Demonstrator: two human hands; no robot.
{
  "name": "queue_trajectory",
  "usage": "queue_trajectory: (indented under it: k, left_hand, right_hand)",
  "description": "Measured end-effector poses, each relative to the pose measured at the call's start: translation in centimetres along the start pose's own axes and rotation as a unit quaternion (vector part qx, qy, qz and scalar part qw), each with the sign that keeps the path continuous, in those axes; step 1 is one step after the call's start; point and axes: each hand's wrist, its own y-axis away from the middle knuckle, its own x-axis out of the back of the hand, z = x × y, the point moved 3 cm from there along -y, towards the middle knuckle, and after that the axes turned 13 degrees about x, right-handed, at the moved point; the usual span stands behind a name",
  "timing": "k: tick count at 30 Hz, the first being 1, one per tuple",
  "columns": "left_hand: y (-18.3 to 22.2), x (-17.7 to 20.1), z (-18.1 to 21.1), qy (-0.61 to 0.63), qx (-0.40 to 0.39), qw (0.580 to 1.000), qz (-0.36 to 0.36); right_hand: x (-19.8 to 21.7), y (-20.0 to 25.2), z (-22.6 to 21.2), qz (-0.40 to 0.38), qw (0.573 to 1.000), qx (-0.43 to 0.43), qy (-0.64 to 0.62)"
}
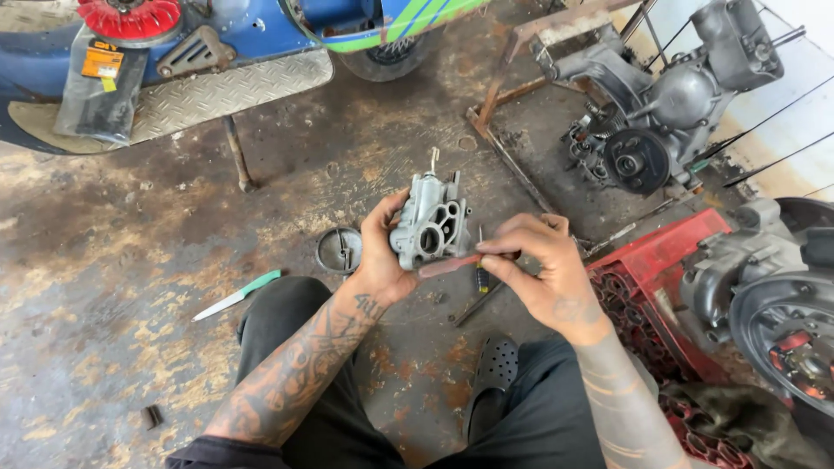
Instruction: Clean and inspect a motorcycle carburetor component using a brush and a small tool.
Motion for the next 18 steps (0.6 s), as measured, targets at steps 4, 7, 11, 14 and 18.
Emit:
queue_trajectory:
  k: [4, 7, 11, 14, 18]
  left_hand:
    - [-4.4, 3.7, -0.2, 0.018, 0.032, 0.999, -0.028]
    - [-5.4, 4.5, 0.1, 0.032, 0.035, 0.999, -0.026]
    - [-6.1, 5.5, 0.0, 0.098, 0.056, 0.993, -0.024]
    - [-5.5, 4.8, 0.1, 0.122, 0.056, 0.991, -0.03]
    - [-6.8, 5.9, -0.1, 0.142, 0.072, 0.987, -0.024]
  right_hand:
    - [2.7, -0.6, 1.7, 0.007, 0.996, 0.0, 0.092]
    - [2.6, -1.0, 1.7, 0.008, 0.998, 0.028, 0.063]
    - [2.4, -0.5, 1.6, 0.021, 0.979, 0.074, 0.186]
    - [1.4, -1.3, 0.1, 0.025, 0.966, 0.105, 0.234]
    - [2.3, -1.2, 0.7, 0.03, 0.945, 0.126, 0.3]
